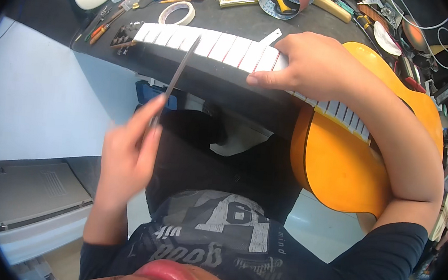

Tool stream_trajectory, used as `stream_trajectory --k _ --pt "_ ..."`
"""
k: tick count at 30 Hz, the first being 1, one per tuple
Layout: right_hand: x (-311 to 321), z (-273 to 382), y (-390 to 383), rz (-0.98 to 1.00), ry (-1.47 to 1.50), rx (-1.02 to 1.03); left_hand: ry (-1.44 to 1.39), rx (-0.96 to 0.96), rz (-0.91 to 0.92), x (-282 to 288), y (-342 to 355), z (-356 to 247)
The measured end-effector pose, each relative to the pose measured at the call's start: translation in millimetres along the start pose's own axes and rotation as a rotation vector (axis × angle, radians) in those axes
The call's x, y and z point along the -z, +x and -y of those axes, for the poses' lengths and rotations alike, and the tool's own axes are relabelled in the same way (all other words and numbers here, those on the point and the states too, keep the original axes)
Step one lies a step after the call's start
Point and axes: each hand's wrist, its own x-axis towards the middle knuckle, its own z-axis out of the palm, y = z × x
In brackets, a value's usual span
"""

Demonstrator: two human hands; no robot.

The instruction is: The person files along the frets of a taped guitar neck using a metal file, working across each fret slot while steadying the guitar with their other hand.

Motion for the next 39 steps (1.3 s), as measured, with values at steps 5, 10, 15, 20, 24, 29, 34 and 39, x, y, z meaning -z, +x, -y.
stream_trajectory --k 5,10,15,20,24,29,34,39 --pt "4 4 0 0.022 -0.063 0.024 0.012 -0.012 -0.013 -1 5 2" --pt "6 1 2 0.059 -0.102 -0.016 0.047 -0.05 -0.013 -17 64 -4" --pt "2 4 0 0.018 0.007 0.004 -0.012 0.023 0.004 3 -26 0" --pt "4 -3 3 0.05 -0.097 0.006 0.04 -0.065 0.001 -9 42 -1" --pt "3 -2 2 0.039 -0.103 -0.013 0.017 -0.062 -0.062 -26 47 1" --pt "3 3 3 0.004 -0.053 0.021 -0.001 0.022 -0.013 6 -48 4" --pt "2 -6 2 0.025 -0.063 0.01 -0.038 0.003 -0.061 1 -42 -4" --pt "3 -1 1 0.042 -0.077 -0.008 -0.028 0.046 0.007 0 -35 -13"
